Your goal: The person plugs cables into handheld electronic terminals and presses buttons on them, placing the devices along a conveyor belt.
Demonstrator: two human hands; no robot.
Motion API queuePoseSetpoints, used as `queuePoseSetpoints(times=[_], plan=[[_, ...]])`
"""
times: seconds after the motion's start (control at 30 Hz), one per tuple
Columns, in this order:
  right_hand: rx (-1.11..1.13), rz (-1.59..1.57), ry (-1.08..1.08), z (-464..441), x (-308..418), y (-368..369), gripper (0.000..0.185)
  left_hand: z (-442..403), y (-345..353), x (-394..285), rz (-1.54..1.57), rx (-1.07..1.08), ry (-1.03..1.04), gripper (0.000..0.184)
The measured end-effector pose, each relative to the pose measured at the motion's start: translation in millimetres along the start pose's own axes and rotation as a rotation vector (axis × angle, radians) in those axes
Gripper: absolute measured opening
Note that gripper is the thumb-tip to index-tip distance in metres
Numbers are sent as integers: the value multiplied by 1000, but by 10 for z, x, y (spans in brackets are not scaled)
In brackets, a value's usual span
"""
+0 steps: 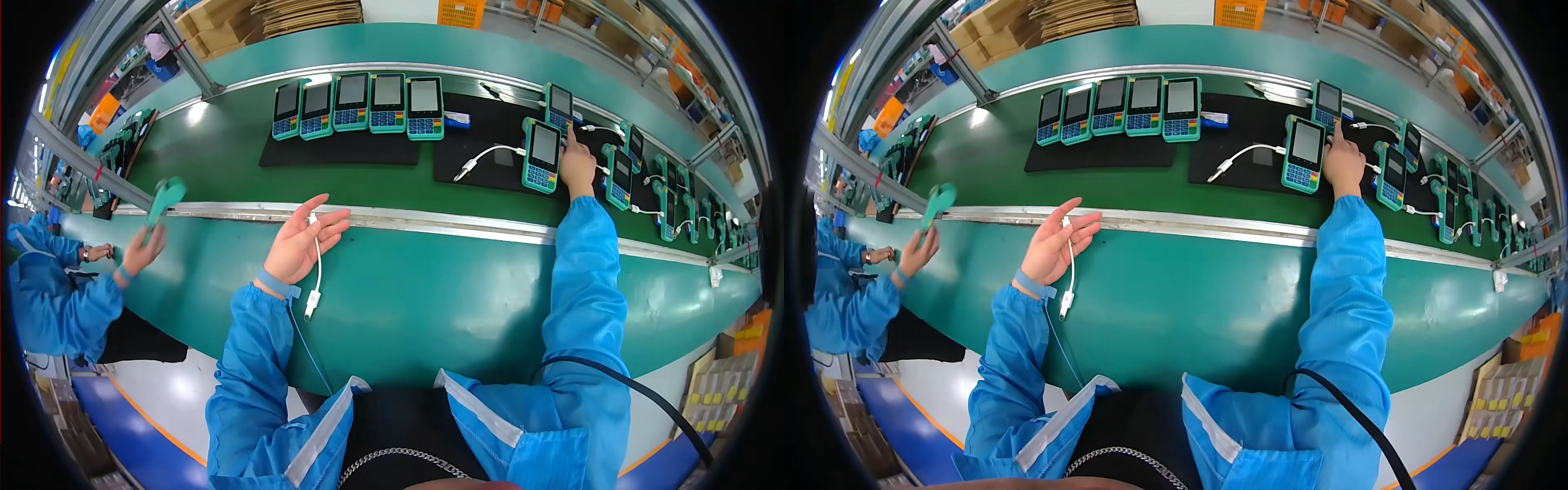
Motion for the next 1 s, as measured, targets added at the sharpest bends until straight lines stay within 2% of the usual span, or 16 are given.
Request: queuePoseSetpoints(times=[0.07, 0.13, 0.2, 0.27, 0.3, 0.33, 0.4, 0.43, 0.47, 0.53, 0.57, 0.6, 0.67, 0.8, 0.93, 1.0], plan=[[1, -18, -2, -22, 14, -41, 56, -18, -56, 12, -5, -21, -1, 42], [-64, -69, 120, -52, 10, -137, 54, -26, -117, 25, 9, -28, 0, 40], [-287, -263, 324, -63, 247, -646, 49, -40, -148, 3, -20, 9, -26, 39], [-428, -509, 132, -43, 714, -925, 51, -55, -196, -41, -16, 15, 33, 40], [-399, -615, -20, -36, 1077, -962, 54, -42, -184, -30, -34, 51, 61, 40], [-188, -714, -92, 7, 1504, -999, 59, -42, -120, -56, -24, -5, 46, 45], [-147, -787, -243, 159, 2294, -1017, 77, -12, -172, -98, 88, 32, -69, 41], [-144, -708, -278, 195, 2603, -935, 83, -15, -198, -88, 154, 31, -75, 41], [-21, -627, -237, 187, 2858, -943, 89, -18, -231, -68, 174, 20, -81, 40], [-73, -477, -264, 52, 3079, -624, 96, -40, -290, -48, 173, 31, -69, 36], [-37, -406, -172, 13, 3131, -577, 103, -21, -291, -54, 130, 15, -50, 34], [121, -347, -82, -44, 3198, -700, 106, 1, -277, -55, 87, 3, -33, 31], [251, -277, -10, -109, 3259, -763, 109, 33, -270, -89, 18, -15, 41, 26], [128, -648, 172, -194, 2968, -511, 97, 89, -343, -182, 71, 45, 44, 27], [-101, -929, 129, 173, 2903, -1069, 81, 96, -345, -166, 120, 49, 81, 29], [-79, -1238, 133, 532, 3103, -1393, 75, 180, -288, -190, 45, -76, 123, 18]])
Point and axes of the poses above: each hand's wrist, its own z-axis away from the middle knuckle, its own y-axis out of the palm, x = y × z, the point moved 5 cm from there along -z, towards the middle knuckle, and after that the axes turned 11 degrees about -x, right-handed, at the moved point
